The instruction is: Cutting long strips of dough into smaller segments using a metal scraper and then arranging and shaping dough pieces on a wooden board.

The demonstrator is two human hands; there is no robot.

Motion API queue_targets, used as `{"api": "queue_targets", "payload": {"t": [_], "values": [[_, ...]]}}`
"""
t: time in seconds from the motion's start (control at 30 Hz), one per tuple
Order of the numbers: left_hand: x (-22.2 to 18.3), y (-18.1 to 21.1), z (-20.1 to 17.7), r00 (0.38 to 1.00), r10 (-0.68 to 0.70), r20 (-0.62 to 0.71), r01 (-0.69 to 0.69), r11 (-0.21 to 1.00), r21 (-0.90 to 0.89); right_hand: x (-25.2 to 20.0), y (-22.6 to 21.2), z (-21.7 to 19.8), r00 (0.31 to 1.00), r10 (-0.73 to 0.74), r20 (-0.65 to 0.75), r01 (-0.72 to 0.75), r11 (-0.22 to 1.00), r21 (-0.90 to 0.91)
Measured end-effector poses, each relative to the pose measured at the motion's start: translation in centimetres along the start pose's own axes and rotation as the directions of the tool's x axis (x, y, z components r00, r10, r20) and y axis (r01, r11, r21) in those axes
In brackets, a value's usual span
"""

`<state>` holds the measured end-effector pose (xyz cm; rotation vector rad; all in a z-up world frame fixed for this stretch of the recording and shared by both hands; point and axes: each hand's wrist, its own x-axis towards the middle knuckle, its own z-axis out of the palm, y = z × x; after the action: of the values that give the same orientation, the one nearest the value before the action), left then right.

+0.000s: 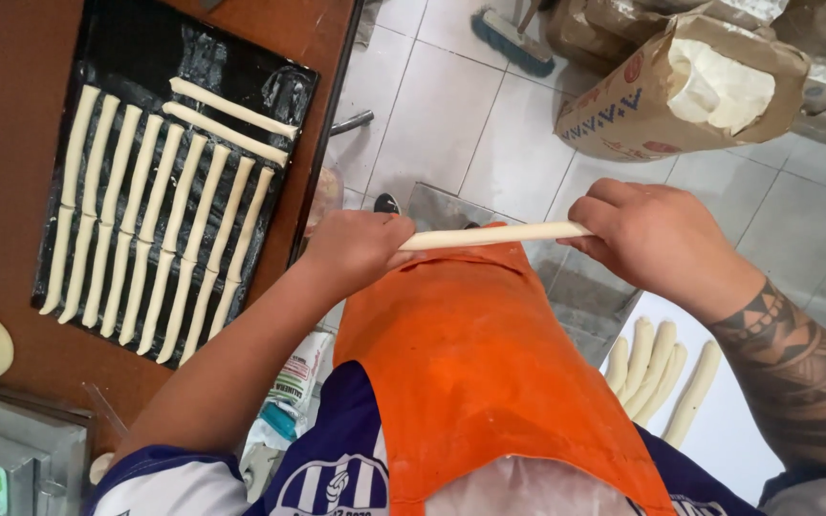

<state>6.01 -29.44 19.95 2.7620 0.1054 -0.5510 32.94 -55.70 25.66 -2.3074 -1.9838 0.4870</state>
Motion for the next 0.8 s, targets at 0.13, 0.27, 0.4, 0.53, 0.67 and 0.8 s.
{"api": "queue_targets", "payload": {"t": [0.13,0.27,0.4,0.53,0.67,0.8], "values": [[-0.5,-0.4,-0.5,0.998,-0.025,-0.064,0.018,0.993,-0.117,0.3,0.1,1.3,1.0,0.006,0.008,-0.006,1.0,0.01],[-1.2,-2.0,-0.1,0.882,0.114,-0.458,-0.1,0.993,0.056,1.2,-0.8,1.6,1.0,0.003,0.009,-0.003,0.998,0.062],[-1.9,-3.7,0.5,0.839,0.088,-0.537,-0.035,0.993,0.108,3.0,-2.6,2.6,0.998,0.04,0.047,-0.045,0.992,0.12],[-3.5,-8.0,3.1,0.848,0.114,-0.517,-0.011,0.98,0.197,6.1,-4.7,4.2,0.978,0.113,0.173,-0.121,0.992,0.032],[-5.0,-13.5,3.9,0.912,0.097,-0.4,-0.042,0.989,0.144,10.3,-7.1,5.3,0.961,0.127,0.246,-0.154,0.984,0.091],[-5.7,-19.5,2.6,0.943,0.084,-0.323,-0.078,0.996,0.03,15.8,-9.4,7.3,0.925,0.124,0.359,-0.185,0.972,0.142]]}}
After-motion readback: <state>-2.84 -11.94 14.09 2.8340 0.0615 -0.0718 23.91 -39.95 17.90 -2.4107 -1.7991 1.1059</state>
